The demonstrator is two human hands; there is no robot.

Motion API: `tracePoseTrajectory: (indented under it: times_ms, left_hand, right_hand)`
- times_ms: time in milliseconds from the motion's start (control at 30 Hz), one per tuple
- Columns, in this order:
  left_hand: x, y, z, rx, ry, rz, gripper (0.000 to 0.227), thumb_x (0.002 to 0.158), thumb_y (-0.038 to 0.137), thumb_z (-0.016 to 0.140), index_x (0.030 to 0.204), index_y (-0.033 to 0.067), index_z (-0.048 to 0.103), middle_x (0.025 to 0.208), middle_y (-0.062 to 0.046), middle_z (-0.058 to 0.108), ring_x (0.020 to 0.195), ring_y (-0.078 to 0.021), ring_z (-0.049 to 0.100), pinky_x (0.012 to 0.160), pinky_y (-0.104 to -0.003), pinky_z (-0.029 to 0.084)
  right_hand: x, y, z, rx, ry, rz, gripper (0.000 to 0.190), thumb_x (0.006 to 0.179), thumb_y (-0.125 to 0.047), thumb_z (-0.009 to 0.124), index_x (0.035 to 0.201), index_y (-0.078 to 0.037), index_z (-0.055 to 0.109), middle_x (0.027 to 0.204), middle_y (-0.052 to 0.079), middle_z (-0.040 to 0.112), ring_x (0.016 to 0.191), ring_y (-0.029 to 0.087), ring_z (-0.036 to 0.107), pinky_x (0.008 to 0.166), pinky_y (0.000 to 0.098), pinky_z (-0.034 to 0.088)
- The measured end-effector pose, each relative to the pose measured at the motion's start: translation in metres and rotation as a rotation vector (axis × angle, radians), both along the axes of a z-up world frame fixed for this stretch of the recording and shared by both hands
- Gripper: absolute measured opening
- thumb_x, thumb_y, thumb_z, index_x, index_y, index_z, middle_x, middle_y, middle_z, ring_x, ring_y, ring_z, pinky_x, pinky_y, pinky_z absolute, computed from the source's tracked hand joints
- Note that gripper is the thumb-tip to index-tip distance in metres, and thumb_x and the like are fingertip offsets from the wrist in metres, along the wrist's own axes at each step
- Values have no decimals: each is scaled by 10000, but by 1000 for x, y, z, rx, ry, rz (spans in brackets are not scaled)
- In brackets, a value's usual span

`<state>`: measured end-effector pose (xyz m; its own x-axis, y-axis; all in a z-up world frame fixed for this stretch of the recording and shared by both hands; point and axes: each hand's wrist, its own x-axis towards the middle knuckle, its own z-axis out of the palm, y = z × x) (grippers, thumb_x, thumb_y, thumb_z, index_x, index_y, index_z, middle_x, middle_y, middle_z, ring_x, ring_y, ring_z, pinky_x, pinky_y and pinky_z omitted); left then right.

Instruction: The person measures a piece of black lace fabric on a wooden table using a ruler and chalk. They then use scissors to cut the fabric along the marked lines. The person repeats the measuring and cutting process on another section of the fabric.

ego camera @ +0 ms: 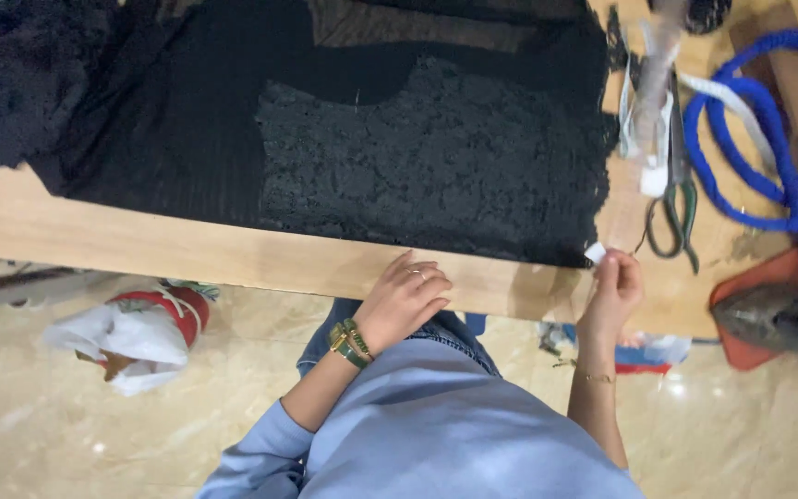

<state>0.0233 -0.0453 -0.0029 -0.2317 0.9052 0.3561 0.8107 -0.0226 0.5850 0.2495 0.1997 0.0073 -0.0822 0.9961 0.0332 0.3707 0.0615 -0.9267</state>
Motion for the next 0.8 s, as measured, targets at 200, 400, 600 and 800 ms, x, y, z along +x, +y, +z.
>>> tracePoseTrajectory:
  times_ms: [200,400,600,800]
  left_hand:
    - [-27,-44,33,-81,-132,-84,75,978,224,681,1033,176,695,1035,0,702,1154,-253,679,1093,-528,445]
    - [-35,-60,42,-153,-202,-150,113,877,152,751,861,129,642,1114,-29,674,1220,-315,624,1118,-581,412]
    - [-31,-50,50,-142,-163,-104,65,896,133,749,890,110,689,1175,-31,656,1313,-315,564,1148,-518,405]
    - [-4,-19,45,-140,-125,-1,93,883,151,773,930,126,697,1139,-9,657,1308,-315,573,1127,-499,431]
  right_hand:
    - [0,-43,-9,-71,70,-93,53,1046,-100,603,1022,-132,638,799,-44,507,781,56,456,743,207,366]
    - [42,-35,-3,42,-19,-163,75,1076,-115,647,1002,-118,637,815,-18,506,829,98,463,809,249,395]
    - [66,12,10,161,-159,-209,96,1090,-203,711,1034,-130,683,890,-10,612,822,82,492,763,247,389]
    - [102,130,-46,266,-209,-157,38,1019,-167,744,1018,-131,733,923,33,688,794,128,570,715,261,445]
